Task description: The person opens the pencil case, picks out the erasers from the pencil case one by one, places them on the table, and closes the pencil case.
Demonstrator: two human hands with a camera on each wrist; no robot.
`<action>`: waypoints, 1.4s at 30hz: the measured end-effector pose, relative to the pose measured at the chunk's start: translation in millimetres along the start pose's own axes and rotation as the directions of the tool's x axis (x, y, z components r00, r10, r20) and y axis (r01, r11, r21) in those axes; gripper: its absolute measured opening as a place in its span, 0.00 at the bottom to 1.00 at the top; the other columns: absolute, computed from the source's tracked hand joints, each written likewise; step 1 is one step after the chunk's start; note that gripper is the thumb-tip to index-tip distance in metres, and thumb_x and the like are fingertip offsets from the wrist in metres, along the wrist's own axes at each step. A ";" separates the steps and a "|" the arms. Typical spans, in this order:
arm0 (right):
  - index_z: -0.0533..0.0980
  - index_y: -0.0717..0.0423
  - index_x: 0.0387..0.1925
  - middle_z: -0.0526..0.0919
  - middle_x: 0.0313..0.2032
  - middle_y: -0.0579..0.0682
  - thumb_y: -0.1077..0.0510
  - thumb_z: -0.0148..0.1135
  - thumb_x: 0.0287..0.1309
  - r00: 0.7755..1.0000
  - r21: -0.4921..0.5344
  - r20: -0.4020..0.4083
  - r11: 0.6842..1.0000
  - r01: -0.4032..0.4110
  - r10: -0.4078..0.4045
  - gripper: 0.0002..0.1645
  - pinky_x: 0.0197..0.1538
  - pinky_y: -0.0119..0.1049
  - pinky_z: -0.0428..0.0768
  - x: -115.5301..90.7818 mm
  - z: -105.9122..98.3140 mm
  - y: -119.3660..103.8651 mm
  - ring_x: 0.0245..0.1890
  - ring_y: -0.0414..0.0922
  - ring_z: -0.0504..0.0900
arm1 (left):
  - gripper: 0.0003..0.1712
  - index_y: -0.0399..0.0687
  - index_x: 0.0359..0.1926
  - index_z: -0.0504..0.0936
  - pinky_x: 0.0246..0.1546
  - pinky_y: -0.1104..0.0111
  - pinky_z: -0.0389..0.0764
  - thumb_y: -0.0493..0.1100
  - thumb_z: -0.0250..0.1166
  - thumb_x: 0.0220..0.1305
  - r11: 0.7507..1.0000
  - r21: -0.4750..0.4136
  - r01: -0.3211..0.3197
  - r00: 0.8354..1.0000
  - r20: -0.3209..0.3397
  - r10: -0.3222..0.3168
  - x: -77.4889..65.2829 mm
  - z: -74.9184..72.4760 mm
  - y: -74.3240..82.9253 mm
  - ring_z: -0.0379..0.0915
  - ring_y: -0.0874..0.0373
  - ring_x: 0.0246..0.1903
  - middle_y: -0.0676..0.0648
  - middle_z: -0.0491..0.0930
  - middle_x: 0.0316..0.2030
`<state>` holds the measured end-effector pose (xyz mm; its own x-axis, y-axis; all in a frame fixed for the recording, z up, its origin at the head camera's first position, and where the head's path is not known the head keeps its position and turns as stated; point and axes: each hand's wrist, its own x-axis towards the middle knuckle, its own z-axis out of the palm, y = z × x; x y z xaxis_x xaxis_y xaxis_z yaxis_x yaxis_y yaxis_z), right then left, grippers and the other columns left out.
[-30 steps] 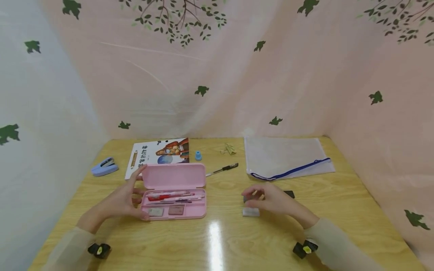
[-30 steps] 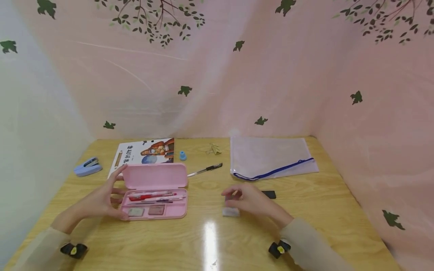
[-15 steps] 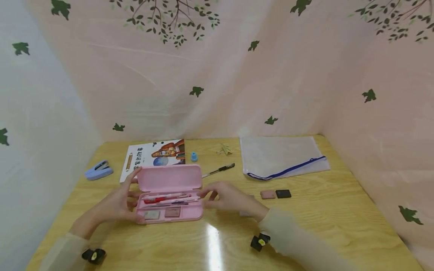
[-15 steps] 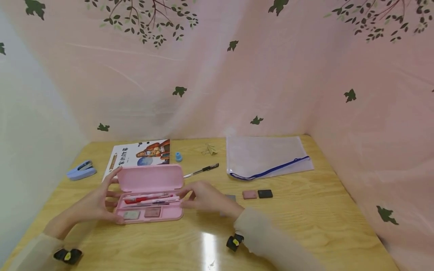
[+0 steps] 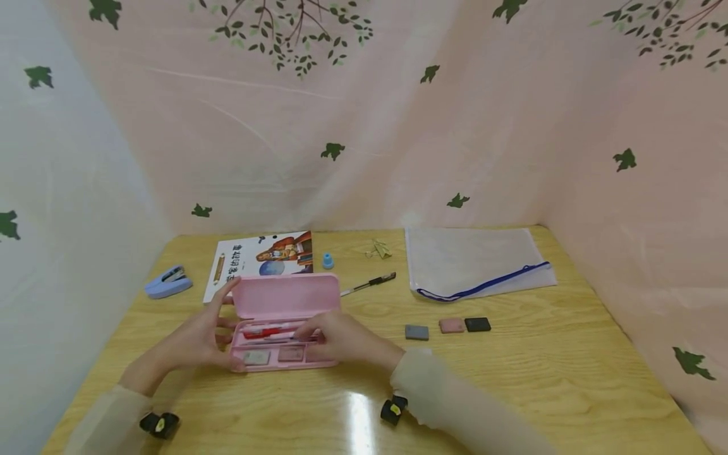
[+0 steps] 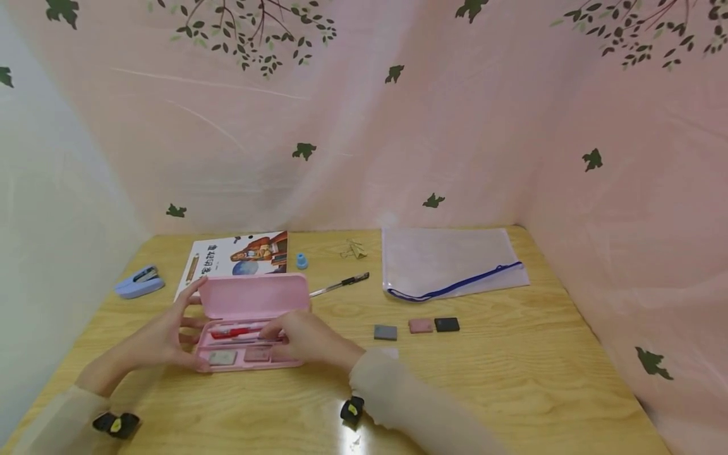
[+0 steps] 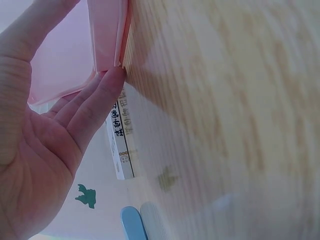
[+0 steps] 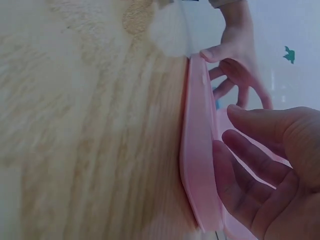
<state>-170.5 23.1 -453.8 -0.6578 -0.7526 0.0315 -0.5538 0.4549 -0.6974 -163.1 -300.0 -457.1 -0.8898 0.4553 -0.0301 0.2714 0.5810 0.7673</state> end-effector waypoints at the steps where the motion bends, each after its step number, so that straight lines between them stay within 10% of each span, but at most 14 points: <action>1: 0.85 0.52 0.54 0.87 0.47 0.40 0.58 0.70 0.64 1.000 0.004 0.004 1.000 -0.010 0.010 0.17 0.40 0.21 0.79 1.7 2.3 0.1 0.34 0.28 0.78 | 0.84 0.77 0.79 0.32 0.45 0.61 0.87 0.51 0.88 0.36 1.000 0.001 -0.002 1.000 0.001 0.002 0.3 0.0 -0.4 0.78 0.38 0.55 0.33 0.58 0.68; 12: 0.87 0.50 0.48 0.88 0.40 0.39 0.57 0.73 0.59 0.999 -0.167 -0.049 0.986 -0.003 -0.005 0.14 0.38 0.20 0.75 2.9 11.0 -18.1 0.30 0.26 0.77 | 0.84 0.76 0.79 0.32 0.46 0.61 0.86 0.51 0.88 0.36 1.000 -0.017 -0.003 1.000 0.005 0.003 1.2 2.1 -1.0 0.77 0.36 0.56 0.31 0.57 0.68; 42: 0.86 0.48 0.52 0.87 0.34 0.36 0.58 0.70 0.64 0.997 -0.207 0.071 0.978 0.018 -0.003 0.15 0.28 0.21 0.69 10.4 15.5 -15.6 0.20 0.30 0.69 | 0.82 0.76 0.79 0.32 0.45 0.59 0.87 0.48 0.87 0.39 0.999 -0.028 -0.019 1.000 0.012 0.020 -0.7 3.5 1.9 0.77 0.35 0.55 0.29 0.56 0.68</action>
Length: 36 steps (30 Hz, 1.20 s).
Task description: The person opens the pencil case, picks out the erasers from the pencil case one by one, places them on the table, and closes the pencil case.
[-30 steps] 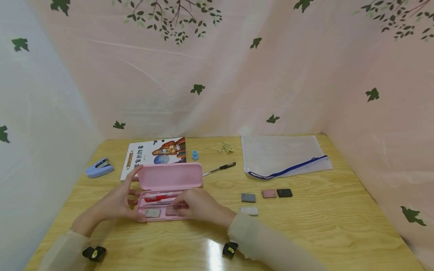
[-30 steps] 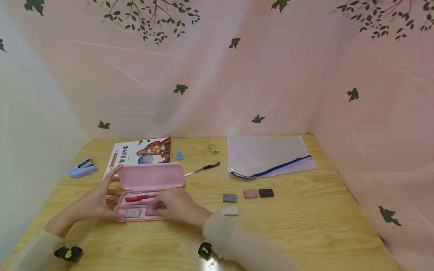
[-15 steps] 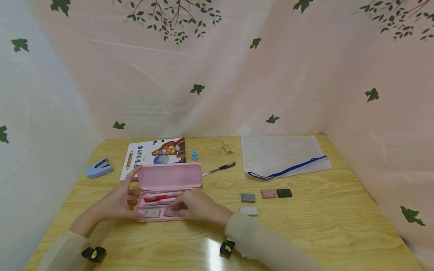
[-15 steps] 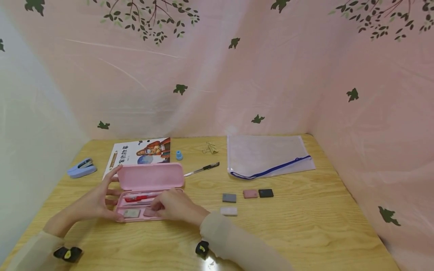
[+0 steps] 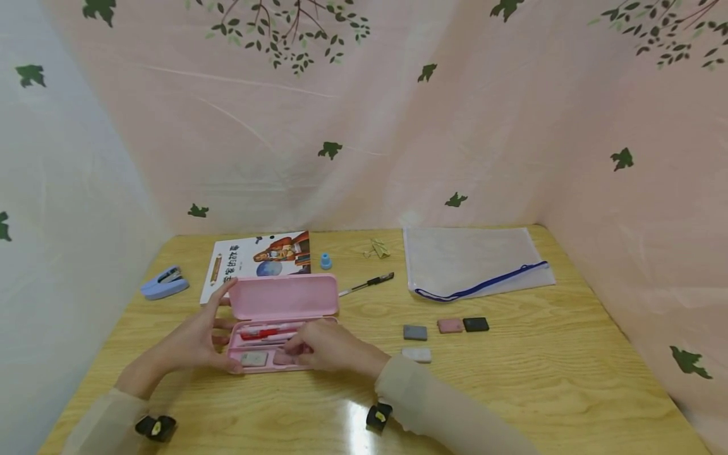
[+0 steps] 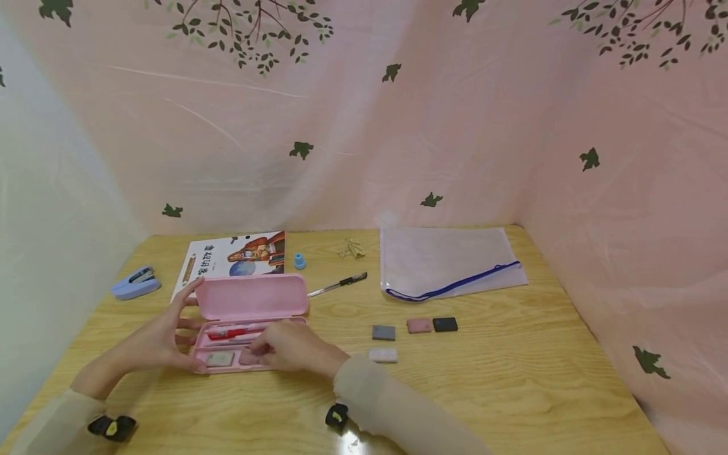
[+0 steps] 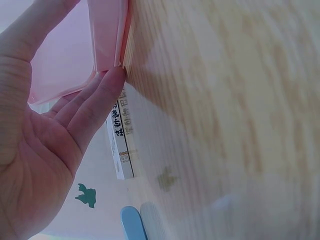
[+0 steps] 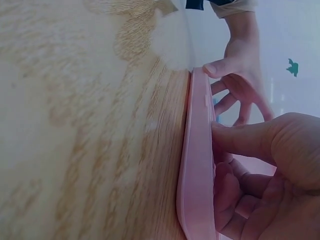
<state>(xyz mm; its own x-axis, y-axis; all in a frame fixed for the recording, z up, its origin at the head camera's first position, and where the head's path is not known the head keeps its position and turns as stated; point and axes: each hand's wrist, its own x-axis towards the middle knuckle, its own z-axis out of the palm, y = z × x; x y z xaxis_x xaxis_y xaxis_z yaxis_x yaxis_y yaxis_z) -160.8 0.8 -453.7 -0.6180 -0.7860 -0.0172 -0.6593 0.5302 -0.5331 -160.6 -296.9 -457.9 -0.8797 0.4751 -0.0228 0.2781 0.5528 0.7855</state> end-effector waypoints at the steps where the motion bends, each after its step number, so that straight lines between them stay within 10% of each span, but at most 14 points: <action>1: 0.86 0.48 0.52 0.87 0.35 0.37 0.58 0.70 0.63 1.000 0.005 0.000 1.000 -0.002 0.002 0.16 0.28 0.22 0.69 -0.3 -0.2 -0.2 0.20 0.30 0.69 | 0.82 0.76 0.79 0.32 0.45 0.59 0.87 0.48 0.88 0.39 1.000 -0.006 0.001 1.000 0.002 -0.001 0.2 -0.1 -0.1 0.77 0.35 0.55 0.29 0.56 0.68; 27: 0.85 0.47 0.52 0.87 0.43 0.38 0.67 0.67 0.60 0.998 0.071 -0.044 0.997 -0.031 0.034 0.20 0.34 0.19 0.73 -3.5 3.6 -3.9 0.27 0.28 0.73 | 0.83 0.78 0.79 0.32 0.45 0.58 0.87 0.48 0.88 0.39 1.000 -0.024 0.015 1.000 0.012 -0.015 0.1 -0.5 2.0 0.76 0.34 0.56 0.30 0.54 0.69; 36: 0.88 0.48 0.44 0.86 0.38 0.33 0.63 0.66 0.60 0.989 0.318 -0.128 0.948 -0.035 0.079 0.13 0.26 0.23 0.73 -8.5 0.0 0.2 0.22 0.30 0.70 | 0.83 0.78 0.79 0.31 0.46 0.58 0.87 0.48 0.88 0.39 1.000 -0.020 0.017 1.000 0.017 -0.017 0.7 -1.1 2.0 0.75 0.34 0.57 0.30 0.54 0.69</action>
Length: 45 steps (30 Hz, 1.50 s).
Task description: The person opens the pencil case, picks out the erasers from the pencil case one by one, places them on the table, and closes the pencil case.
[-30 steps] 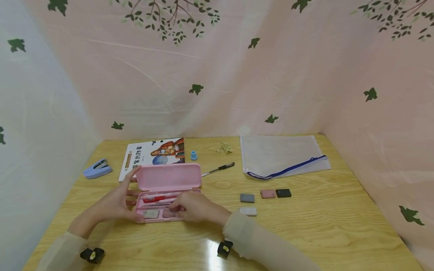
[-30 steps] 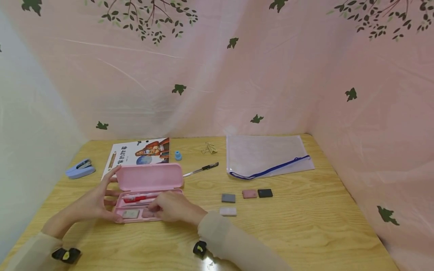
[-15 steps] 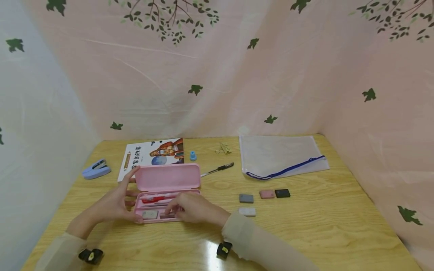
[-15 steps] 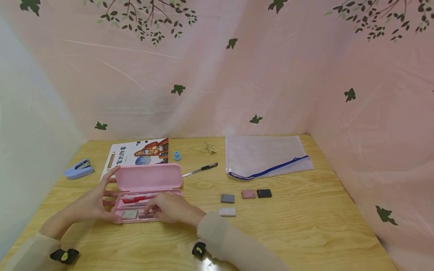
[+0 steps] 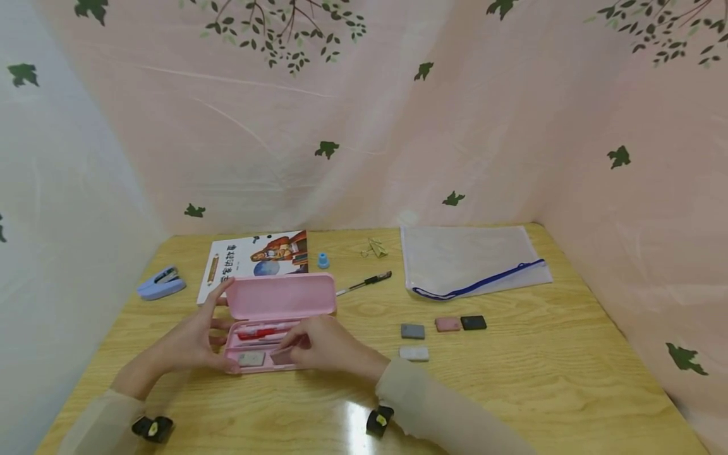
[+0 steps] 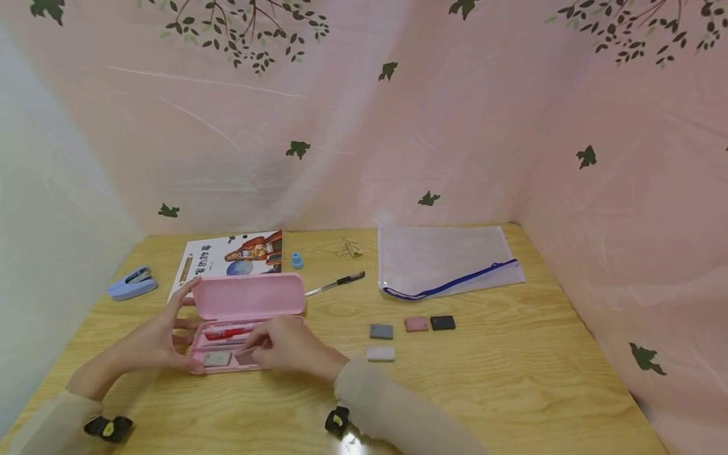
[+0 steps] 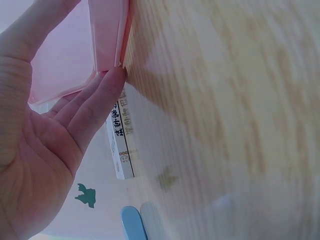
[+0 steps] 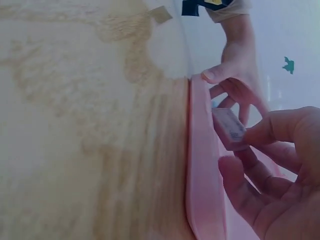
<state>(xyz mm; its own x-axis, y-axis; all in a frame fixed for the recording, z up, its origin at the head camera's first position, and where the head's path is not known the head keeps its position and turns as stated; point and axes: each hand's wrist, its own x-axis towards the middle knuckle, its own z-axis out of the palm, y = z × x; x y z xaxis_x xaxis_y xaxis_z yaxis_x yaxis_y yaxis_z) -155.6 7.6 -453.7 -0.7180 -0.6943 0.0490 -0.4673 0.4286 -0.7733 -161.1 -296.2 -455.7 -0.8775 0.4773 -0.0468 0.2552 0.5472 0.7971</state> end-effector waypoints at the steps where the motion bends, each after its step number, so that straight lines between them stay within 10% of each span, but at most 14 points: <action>1: 0.88 0.48 0.43 0.85 0.37 0.32 0.62 0.66 0.61 1.000 0.034 -0.004 0.999 -0.003 0.003 0.12 0.26 0.23 0.73 -0.3 -2.3 0.4 0.23 0.30 0.71 | 0.83 0.78 0.79 0.31 0.46 0.58 0.87 0.48 0.88 0.39 1.000 0.003 -0.001 1.000 -0.001 0.001 -0.2 -0.4 0.0 0.75 0.34 0.56 0.30 0.54 0.69; 9: 0.88 0.50 0.45 0.86 0.39 0.37 0.61 0.65 0.65 0.998 0.277 -0.016 0.960 -0.050 0.057 0.11 0.28 0.29 0.80 -15.5 -33.1 9.0 0.26 0.38 0.78 | 0.83 0.78 0.79 0.31 0.46 0.58 0.87 0.49 0.88 0.38 1.000 0.009 0.002 1.000 -0.006 -0.001 0.2 -2.8 1.8 0.75 0.33 0.57 0.30 0.54 0.69; 19: 0.82 0.63 0.53 0.84 0.51 0.57 0.63 0.61 0.70 0.987 0.547 0.023 0.824 -0.146 0.160 0.14 0.41 0.50 0.88 -75.1 -88.8 40.0 0.44 0.69 0.84 | 0.84 0.77 0.79 0.31 0.46 0.59 0.86 0.50 0.88 0.37 1.000 0.022 0.004 1.000 -0.013 -0.004 1.2 -5.8 1.3 0.76 0.34 0.57 0.31 0.55 0.69; 29: 0.81 0.65 0.55 0.85 0.52 0.59 0.57 0.63 0.70 0.954 0.452 -0.040 0.857 -0.249 0.298 0.19 0.42 0.46 0.88 -154.9 -132.3 76.8 0.44 0.53 0.87 | 0.84 0.76 0.79 0.32 0.47 0.59 0.86 0.50 0.88 0.36 1.000 0.013 -0.026 0.999 -0.017 0.027 2.1 -3.8 -0.7 0.76 0.32 0.56 0.29 0.56 0.68; 37: 0.77 0.71 0.59 0.77 0.61 0.65 0.59 0.61 0.71 0.926 0.480 -0.009 0.814 -0.327 0.377 0.22 0.42 0.46 0.88 -201.1 -143.6 106.5 0.46 0.45 0.85 | 0.83 0.78 0.79 0.32 0.46 0.60 0.86 0.50 0.88 0.38 1.000 -0.004 -0.006 1.000 -0.010 0.006 0.3 -1.3 -0.2 0.76 0.34 0.56 0.29 0.55 0.69; 45: 0.73 0.77 0.57 0.85 0.44 0.58 0.62 0.62 0.70 0.902 0.543 0.009 0.755 -0.367 0.432 0.22 0.42 0.45 0.88 -217.2 -138.9 122.5 0.40 0.47 0.85 | 0.83 0.78 0.79 0.32 0.46 0.59 0.86 0.50 0.88 0.38 1.000 0.010 -0.007 1.000 -0.013 0.007 1.4 -0.4 -2.7 0.76 0.33 0.56 0.29 0.55 0.69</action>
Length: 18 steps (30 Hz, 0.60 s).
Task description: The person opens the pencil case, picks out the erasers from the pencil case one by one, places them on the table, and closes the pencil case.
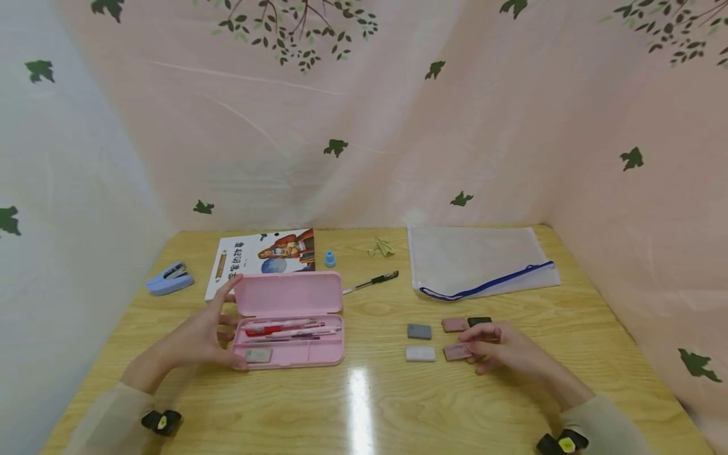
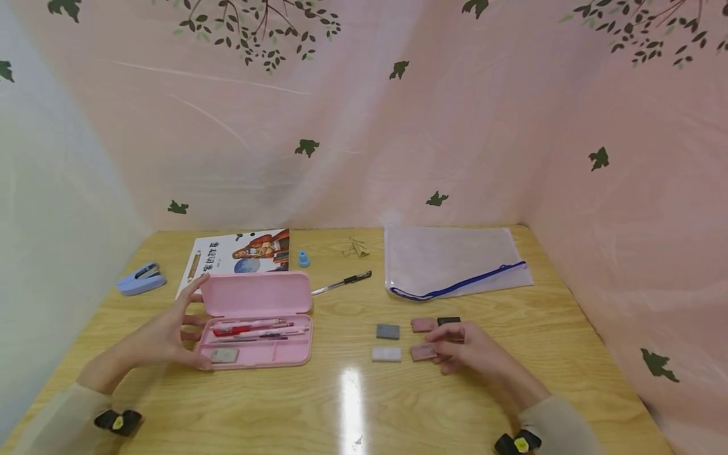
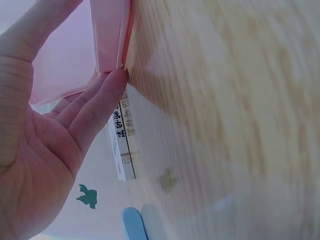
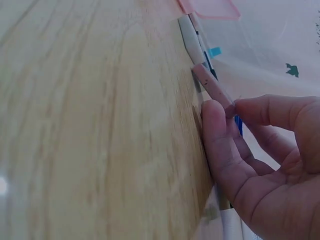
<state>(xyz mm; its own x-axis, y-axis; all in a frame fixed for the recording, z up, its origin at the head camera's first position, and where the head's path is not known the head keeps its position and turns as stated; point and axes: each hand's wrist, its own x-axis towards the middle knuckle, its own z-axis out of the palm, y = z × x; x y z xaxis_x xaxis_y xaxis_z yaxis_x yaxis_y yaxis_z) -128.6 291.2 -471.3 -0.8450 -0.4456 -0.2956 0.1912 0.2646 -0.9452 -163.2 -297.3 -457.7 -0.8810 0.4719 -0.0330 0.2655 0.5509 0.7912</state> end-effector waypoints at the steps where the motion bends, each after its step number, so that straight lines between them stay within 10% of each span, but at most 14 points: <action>1: 0.73 0.77 0.57 0.85 0.44 0.57 0.61 0.61 0.70 1.000 0.002 -0.005 1.000 -0.003 0.003 0.22 0.41 0.44 0.88 0.2 0.3 0.6 0.40 0.47 0.85 | 0.83 0.78 0.79 0.32 0.47 0.59 0.86 0.50 0.88 0.38 1.000 0.004 0.001 1.000 0.000 -0.001 0.0 -0.1 -0.4 0.76 0.33 0.56 0.29 0.55 0.69; 18: 0.71 0.73 0.60 0.84 0.44 0.57 0.57 0.63 0.70 0.997 -0.030 -0.070 0.999 -0.027 0.025 0.27 0.39 0.45 0.89 -2.5 2.3 0.6 0.38 0.49 0.84 | 0.84 0.76 0.79 0.33 0.48 0.60 0.86 0.51 0.88 0.37 1.000 0.003 -0.003 1.000 -0.011 0.003 0.1 1.1 -5.3 0.76 0.35 0.57 0.32 0.56 0.69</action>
<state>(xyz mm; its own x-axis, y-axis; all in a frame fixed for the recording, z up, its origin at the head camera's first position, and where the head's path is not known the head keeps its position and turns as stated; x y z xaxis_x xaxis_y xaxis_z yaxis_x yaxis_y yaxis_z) -125.2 290.4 -471.4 -0.8729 -0.3777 -0.3088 0.1988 0.3025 -0.9322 -164.3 -299.4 -462.6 -0.8843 0.4662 -0.0241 0.2691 0.5513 0.7897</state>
